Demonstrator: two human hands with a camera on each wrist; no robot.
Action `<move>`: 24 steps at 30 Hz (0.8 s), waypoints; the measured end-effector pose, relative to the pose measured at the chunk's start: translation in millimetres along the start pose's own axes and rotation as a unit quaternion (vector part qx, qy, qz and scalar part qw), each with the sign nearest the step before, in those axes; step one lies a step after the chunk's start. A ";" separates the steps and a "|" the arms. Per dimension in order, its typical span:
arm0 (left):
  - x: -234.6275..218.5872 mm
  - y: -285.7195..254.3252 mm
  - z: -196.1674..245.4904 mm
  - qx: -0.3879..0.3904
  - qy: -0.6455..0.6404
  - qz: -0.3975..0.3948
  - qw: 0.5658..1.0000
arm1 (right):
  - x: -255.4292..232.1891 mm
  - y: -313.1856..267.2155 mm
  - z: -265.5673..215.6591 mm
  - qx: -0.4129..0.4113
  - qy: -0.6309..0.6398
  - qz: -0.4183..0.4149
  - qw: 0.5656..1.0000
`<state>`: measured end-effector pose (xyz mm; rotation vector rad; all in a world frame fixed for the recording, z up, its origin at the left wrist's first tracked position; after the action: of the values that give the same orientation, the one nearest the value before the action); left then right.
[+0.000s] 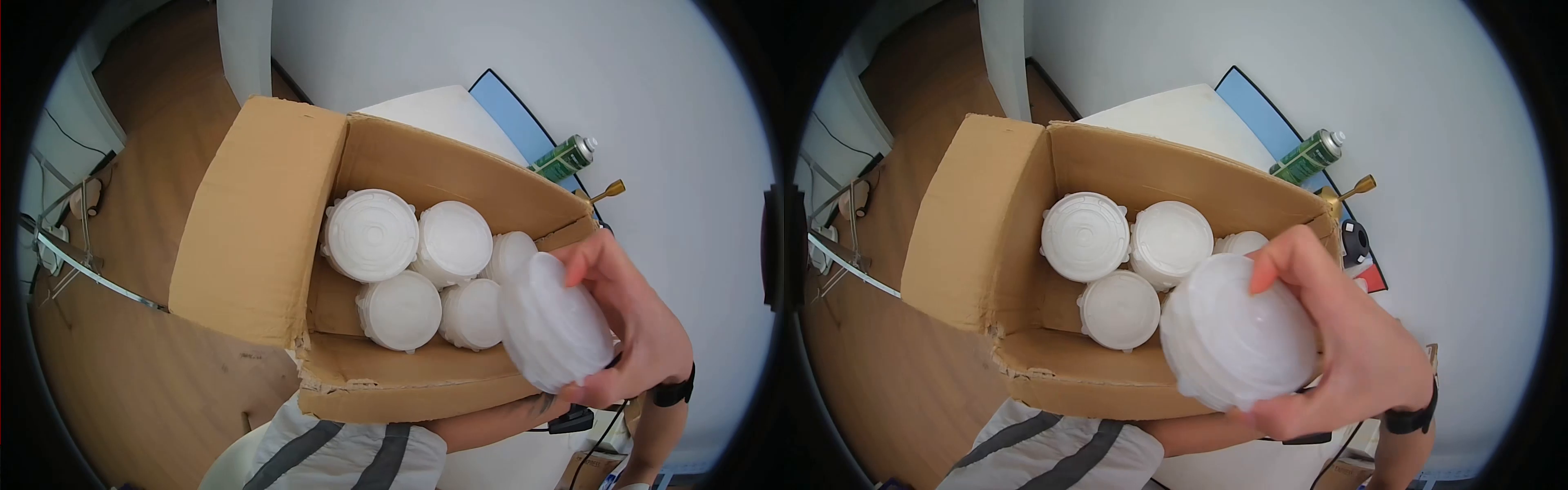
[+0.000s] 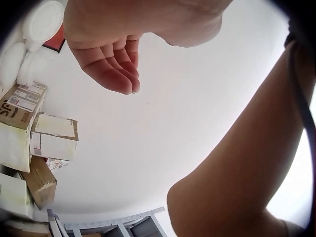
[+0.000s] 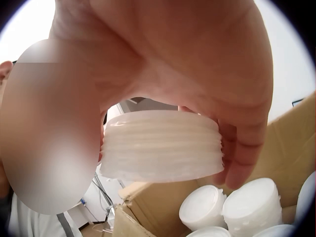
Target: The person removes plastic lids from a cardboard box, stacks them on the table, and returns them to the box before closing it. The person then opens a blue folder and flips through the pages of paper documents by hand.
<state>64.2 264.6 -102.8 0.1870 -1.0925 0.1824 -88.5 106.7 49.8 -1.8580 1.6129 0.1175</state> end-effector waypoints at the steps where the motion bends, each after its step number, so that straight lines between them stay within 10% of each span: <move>1: -6.7 1.5 6.0 0.010 0.003 0.010 1.000 | 8.3 19.4 -5.3 0.030 -0.025 -0.017 0.999; 10: -70.7 2.0 65.1 0.090 0.015 0.105 0.990 | 44.0 59.9 0.8 -0.131 -0.237 -0.016 0.962; 13: -85.7 0.4 79.2 0.104 0.020 0.130 0.986 | 36.1 55.7 14.6 0.077 -0.125 0.015 0.989; 24: -144.0 -16.7 128.1 0.150 0.072 0.216 0.962 | 54.7 84.4 15.7 0.172 -0.289 -0.211 0.918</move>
<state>-106.7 209.8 -174.9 0.2016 -0.9436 0.7452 -147.0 67.3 -23.6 -1.6418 0.7554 0.1614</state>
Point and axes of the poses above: each hand's wrist, its own y-axis towards the middle knuckle, its own x-axis out of the palm, z = x × y, the point moved 4 cm from there along y, towards the middle knuckle, and after that the axes turned 3 degrees about y, right-handed, at the moved point
